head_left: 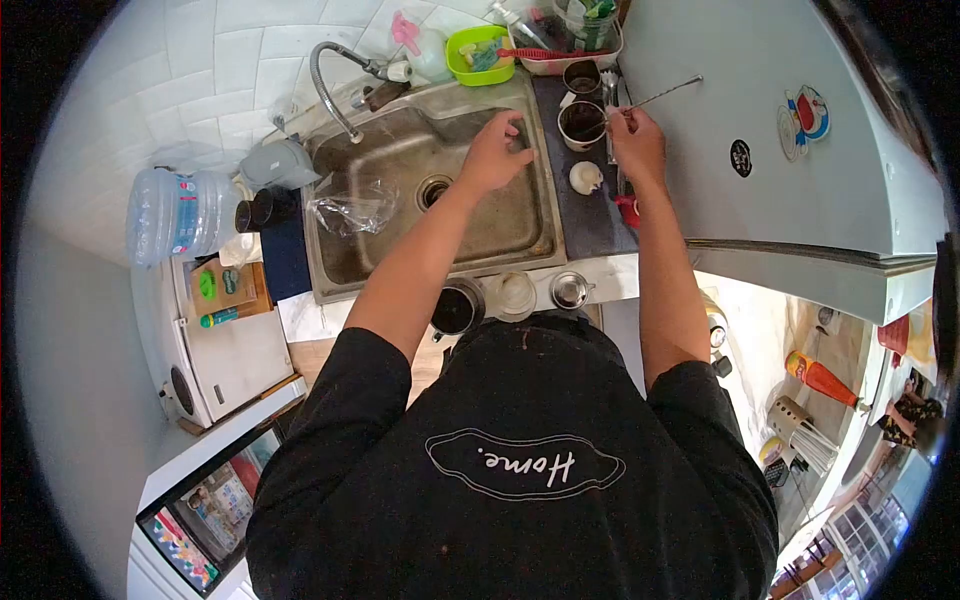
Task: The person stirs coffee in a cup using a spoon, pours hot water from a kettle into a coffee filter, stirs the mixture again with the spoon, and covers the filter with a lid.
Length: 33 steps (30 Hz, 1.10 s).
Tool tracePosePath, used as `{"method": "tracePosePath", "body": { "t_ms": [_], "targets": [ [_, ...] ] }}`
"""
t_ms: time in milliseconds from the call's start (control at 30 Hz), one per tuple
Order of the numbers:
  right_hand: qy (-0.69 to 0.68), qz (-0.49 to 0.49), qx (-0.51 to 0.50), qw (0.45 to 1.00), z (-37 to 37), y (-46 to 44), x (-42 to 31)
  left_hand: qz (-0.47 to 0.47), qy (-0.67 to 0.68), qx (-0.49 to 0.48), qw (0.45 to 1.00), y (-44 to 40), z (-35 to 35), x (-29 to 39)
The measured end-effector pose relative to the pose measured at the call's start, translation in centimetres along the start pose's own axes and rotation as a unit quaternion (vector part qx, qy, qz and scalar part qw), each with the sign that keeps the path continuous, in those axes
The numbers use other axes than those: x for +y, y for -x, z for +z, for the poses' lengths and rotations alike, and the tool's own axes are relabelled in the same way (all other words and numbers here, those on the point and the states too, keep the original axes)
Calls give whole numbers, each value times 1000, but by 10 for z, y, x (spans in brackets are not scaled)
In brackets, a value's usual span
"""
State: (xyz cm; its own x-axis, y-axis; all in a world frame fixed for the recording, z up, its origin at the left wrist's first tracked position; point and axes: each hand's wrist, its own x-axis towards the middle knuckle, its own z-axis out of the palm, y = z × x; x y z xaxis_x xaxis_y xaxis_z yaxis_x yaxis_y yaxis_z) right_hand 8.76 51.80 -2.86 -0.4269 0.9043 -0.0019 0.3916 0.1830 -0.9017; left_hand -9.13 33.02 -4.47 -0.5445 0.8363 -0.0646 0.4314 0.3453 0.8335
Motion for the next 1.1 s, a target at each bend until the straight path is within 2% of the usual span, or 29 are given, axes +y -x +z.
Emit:
{"method": "tracePosePath", "body": {
  "t_ms": [133, 300, 467, 567, 633, 733, 833, 967, 1100],
  "targets": [
    [18, 20, 4, 1000, -8, 11, -16, 16, -12, -6, 1000, 4, -6, 0],
    [7, 29, 10, 1000, -15, 19, 16, 54, -24, -9, 998, 15, -21, 13],
    [-19, 10, 23, 999, -42, 103, 3, 109, -26, 17, 994, 51, -64, 45],
    [-19, 28, -21, 999, -55, 162, 2, 93, -16, 57, 994, 95, -96, 55],
    [4, 35, -68, 997, -66, 194, -7, 31, -8, 89, 995, 125, -109, 48],
    [55, 16, -118, 991, -66, 231, 19, -30, 47, 149, 987, 166, -116, 21],
    [157, -84, -149, 973, -58, 257, 40, -62, 93, 203, 973, 203, -109, -4],
    [207, -175, -178, 946, -43, 275, 58, -83, 133, 232, 960, 238, -96, -15],
    [313, -163, -173, 919, -27, 288, 58, -80, 133, 223, 962, 262, -87, -13]
  ]
}}
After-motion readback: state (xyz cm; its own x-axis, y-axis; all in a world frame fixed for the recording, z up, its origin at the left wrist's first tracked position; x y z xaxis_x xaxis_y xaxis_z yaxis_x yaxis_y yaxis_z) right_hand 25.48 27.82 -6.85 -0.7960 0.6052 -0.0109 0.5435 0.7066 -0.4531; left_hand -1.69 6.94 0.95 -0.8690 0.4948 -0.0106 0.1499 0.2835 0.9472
